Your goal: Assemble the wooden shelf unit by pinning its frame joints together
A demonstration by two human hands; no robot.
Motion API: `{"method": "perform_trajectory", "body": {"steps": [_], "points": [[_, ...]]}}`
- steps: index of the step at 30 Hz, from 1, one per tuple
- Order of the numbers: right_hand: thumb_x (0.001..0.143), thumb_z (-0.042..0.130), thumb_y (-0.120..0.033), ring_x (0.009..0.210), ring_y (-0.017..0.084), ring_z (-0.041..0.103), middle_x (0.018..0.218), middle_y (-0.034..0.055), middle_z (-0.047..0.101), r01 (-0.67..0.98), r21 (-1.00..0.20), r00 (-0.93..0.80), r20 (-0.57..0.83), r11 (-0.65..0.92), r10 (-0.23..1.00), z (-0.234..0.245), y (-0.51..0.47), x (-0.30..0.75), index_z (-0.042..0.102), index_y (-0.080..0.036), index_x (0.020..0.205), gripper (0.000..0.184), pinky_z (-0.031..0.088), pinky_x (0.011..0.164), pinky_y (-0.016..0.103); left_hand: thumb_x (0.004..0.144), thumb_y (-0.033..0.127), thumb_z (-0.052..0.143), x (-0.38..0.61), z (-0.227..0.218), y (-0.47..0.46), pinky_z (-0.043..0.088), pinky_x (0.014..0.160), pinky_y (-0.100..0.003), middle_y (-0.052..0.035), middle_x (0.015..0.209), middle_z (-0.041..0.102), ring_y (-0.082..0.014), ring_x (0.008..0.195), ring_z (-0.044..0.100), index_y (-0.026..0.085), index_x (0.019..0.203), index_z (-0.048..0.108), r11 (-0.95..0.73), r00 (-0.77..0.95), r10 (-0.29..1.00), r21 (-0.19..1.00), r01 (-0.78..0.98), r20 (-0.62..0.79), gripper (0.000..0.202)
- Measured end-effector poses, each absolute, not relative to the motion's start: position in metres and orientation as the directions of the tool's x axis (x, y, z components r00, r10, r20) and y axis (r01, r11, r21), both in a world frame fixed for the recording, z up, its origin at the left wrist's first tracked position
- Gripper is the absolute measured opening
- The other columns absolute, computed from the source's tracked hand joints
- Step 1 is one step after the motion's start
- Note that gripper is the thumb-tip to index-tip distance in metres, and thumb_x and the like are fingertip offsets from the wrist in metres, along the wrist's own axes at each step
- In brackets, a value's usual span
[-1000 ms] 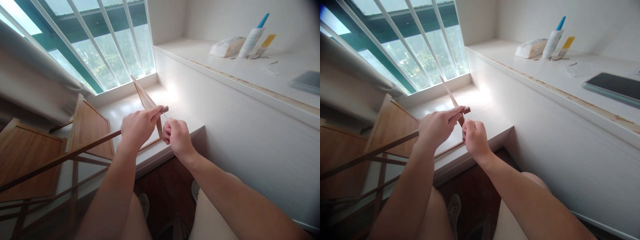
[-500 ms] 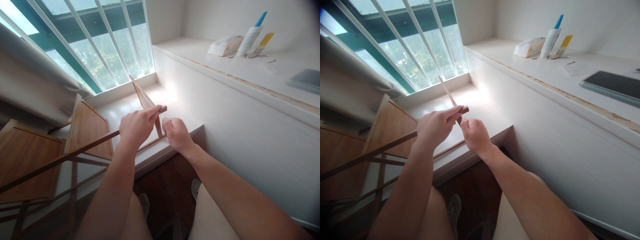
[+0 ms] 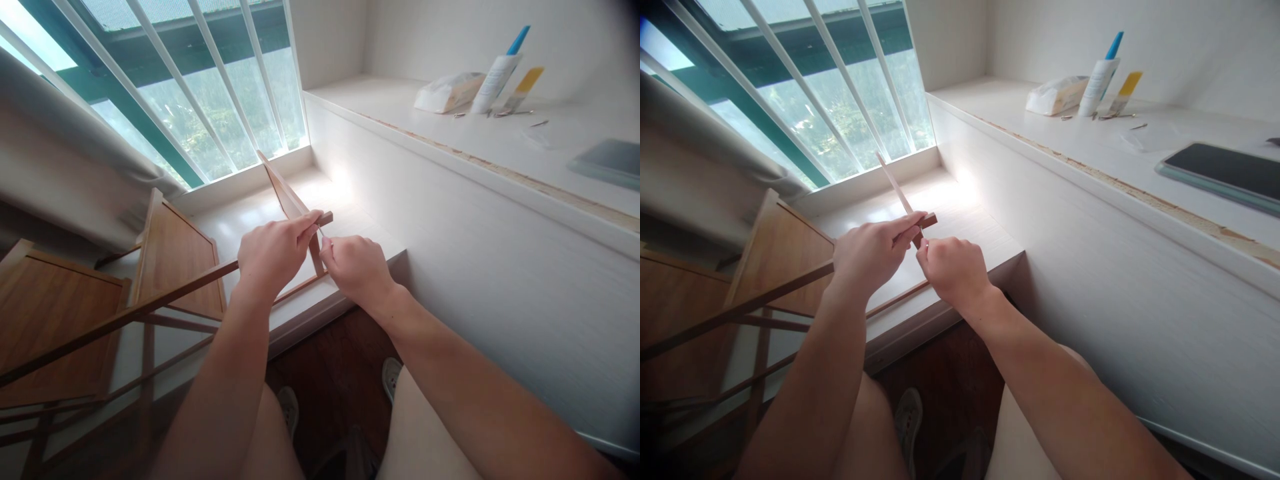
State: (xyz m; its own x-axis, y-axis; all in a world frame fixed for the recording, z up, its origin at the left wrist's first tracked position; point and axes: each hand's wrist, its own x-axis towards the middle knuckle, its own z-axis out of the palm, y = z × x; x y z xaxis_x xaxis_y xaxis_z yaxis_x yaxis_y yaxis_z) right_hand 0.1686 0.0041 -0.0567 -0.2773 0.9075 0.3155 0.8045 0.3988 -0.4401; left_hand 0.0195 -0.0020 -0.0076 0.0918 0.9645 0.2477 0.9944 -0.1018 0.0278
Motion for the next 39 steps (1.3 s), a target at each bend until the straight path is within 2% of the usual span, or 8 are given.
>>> {"method": "perform_trajectory", "body": {"steps": [3, 7, 16, 20, 23, 29, 34, 39], "points": [[0.102, 0.032, -0.035, 0.054, 0.016, 0.047, 0.065, 0.0084, 0.063, 0.846, -0.351, -0.300, 0.308, 0.402, 0.903, -0.052, 0.001, 0.169, 0.063, -0.017, 0.070, 0.049, 0.018, 0.056, 0.033, 0.100, 0.049, 0.036, 0.020, -0.007, -0.002, 0.040, 0.064, -0.034, 0.0026, 0.105, 0.077, -0.0258, 0.085, 0.069, 0.052, 0.131, 0.058, -0.109, 0.099, 0.963, 0.028, 0.994, 0.249, 0.038], [0.103, 0.031, -0.035, 0.055, 0.017, 0.049, 0.068, 0.0083, 0.065, 0.829, -0.370, -0.327, 0.287, 0.419, 0.900, -0.052, 0.002, 0.171, 0.065, -0.018, 0.075, 0.048, 0.018, 0.057, 0.033, 0.100, 0.049, 0.036, 0.019, -0.008, -0.002, 0.041, 0.065, -0.034, 0.0015, 0.105, 0.077, -0.0256, 0.086, 0.069, 0.051, 0.131, 0.059, -0.102, 0.090, 0.966, 0.039, 0.994, 0.242, 0.038], [0.100, 0.034, -0.033, 0.053, 0.013, 0.037, 0.054, -0.0006, 0.042, 0.602, -0.709, -0.239, 0.277, 0.366, 0.931, -0.062, 0.007, 0.170, 0.039, -0.021, 0.058, 0.044, 0.021, 0.057, 0.031, 0.100, 0.050, 0.035, 0.019, -0.007, -0.002, 0.041, 0.064, -0.034, 0.0015, 0.104, 0.077, -0.0265, 0.084, 0.069, 0.051, 0.131, 0.059, -0.113, 0.100, 0.965, 0.041, 0.993, 0.244, 0.039], [0.100, 0.032, -0.034, 0.050, 0.012, 0.037, 0.051, -0.0024, 0.037, 0.361, -0.885, -0.229, 0.223, 0.296, 0.947, -0.064, 0.005, 0.166, 0.035, -0.022, 0.057, 0.046, 0.024, 0.055, 0.030, 0.100, 0.049, 0.036, 0.020, -0.006, -0.002, 0.041, 0.065, -0.034, 0.0012, 0.104, 0.077, -0.0262, 0.085, 0.069, 0.050, 0.131, 0.059, -0.106, 0.094, 0.966, 0.034, 0.994, 0.242, 0.039], [0.101, 0.031, -0.035, 0.049, 0.012, 0.038, 0.050, -0.0027, 0.038, 0.283, -0.926, -0.224, 0.190, 0.251, 0.956, -0.065, 0.004, 0.164, 0.037, -0.022, 0.056, 0.047, 0.025, 0.054, 0.029, 0.100, 0.049, 0.036, 0.021, -0.006, -0.002, 0.042, 0.067, -0.033, 0.0013, 0.104, 0.077, -0.0254, 0.086, 0.069, 0.050, 0.132, 0.059, -0.095, 0.084, 0.969, 0.035, 0.995, 0.234, 0.039], [0.101, 0.032, -0.034, 0.053, 0.013, 0.038, 0.053, -0.0009, 0.042, 0.436, -0.845, -0.259, 0.211, 0.309, 0.942, -0.060, 0.006, 0.168, 0.037, -0.021, 0.057, 0.046, 0.024, 0.056, 0.029, 0.100, 0.050, 0.035, 0.019, -0.007, -0.002, 0.042, 0.067, -0.034, 0.0023, 0.105, 0.077, -0.0261, 0.086, 0.069, 0.052, 0.132, 0.058, -0.106, 0.096, 0.964, 0.029, 0.994, 0.246, 0.039], [0.102, 0.033, -0.038, 0.055, 0.015, 0.038, 0.059, 0.0025, 0.049, 0.731, -0.546, -0.334, 0.238, 0.410, 0.912, -0.053, 0.009, 0.180, 0.049, -0.020, 0.064, 0.045, 0.019, 0.058, 0.032, 0.100, 0.052, 0.033, 0.018, -0.009, -0.001, 0.040, 0.064, -0.034, 0.0020, 0.103, 0.077, -0.0267, 0.084, 0.069, 0.051, 0.131, 0.059, -0.117, 0.108, 0.962, 0.024, 0.993, 0.252, 0.040], [0.102, 0.031, -0.040, 0.055, 0.016, 0.040, 0.063, 0.0057, 0.056, 0.814, -0.376, -0.367, 0.256, 0.442, 0.894, -0.047, 0.008, 0.183, 0.057, -0.019, 0.070, 0.046, 0.015, 0.058, 0.033, 0.100, 0.051, 0.033, 0.017, -0.009, -0.001, 0.040, 0.063, -0.034, 0.0019, 0.105, 0.077, -0.0270, 0.085, 0.069, 0.050, 0.132, 0.058, -0.126, 0.116, 0.960, 0.024, 0.992, 0.254, 0.040]]}}
